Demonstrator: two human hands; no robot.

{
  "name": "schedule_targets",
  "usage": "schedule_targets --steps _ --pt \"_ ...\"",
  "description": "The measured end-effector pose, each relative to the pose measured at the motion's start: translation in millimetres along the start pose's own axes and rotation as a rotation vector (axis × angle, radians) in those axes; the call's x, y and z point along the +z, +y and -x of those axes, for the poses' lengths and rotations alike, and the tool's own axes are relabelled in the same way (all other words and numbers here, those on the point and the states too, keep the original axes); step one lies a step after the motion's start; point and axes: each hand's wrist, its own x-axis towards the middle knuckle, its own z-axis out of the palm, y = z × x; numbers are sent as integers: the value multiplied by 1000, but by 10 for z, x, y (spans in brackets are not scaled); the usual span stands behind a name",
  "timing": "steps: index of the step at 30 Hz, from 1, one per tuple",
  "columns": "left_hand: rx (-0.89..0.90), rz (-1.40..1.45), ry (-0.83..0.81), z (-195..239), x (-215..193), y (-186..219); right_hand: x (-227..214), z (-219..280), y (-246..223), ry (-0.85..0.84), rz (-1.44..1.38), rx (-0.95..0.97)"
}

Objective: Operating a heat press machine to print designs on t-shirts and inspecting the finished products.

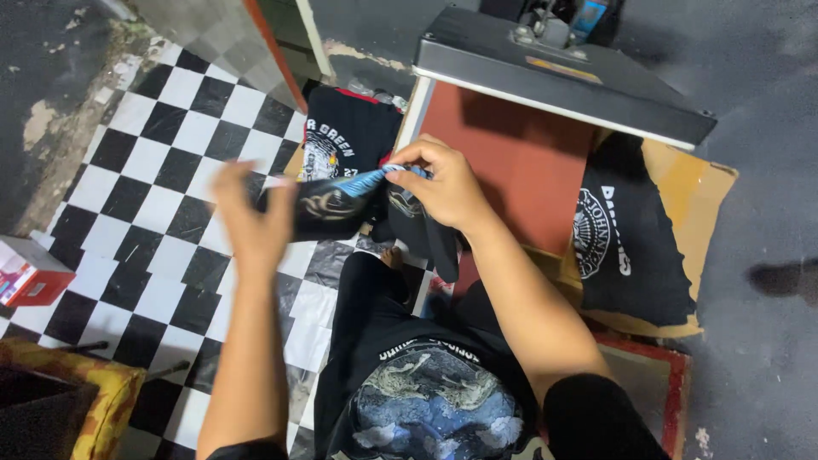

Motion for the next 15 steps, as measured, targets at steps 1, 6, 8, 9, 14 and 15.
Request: schedule_targets --steps 1,6,8,9,14,15 --pt "-5 -5 9 63 73 127 13 28 20 -10 -2 -4" --pt "-135 398 -330 320 543 219 68 137 84 -10 -73 53" --pt "-168 422 -309 365 546 258 27 181 75 1 -80 67" --pt "-204 446 -296 387 566 282 -9 206 76 17 -87 88" --pt "-268 541 -296 379 497 469 -157 312 83 -2 32 121" --pt "-254 558 -283 372 470 503 -176 333 85 -5 38 133"
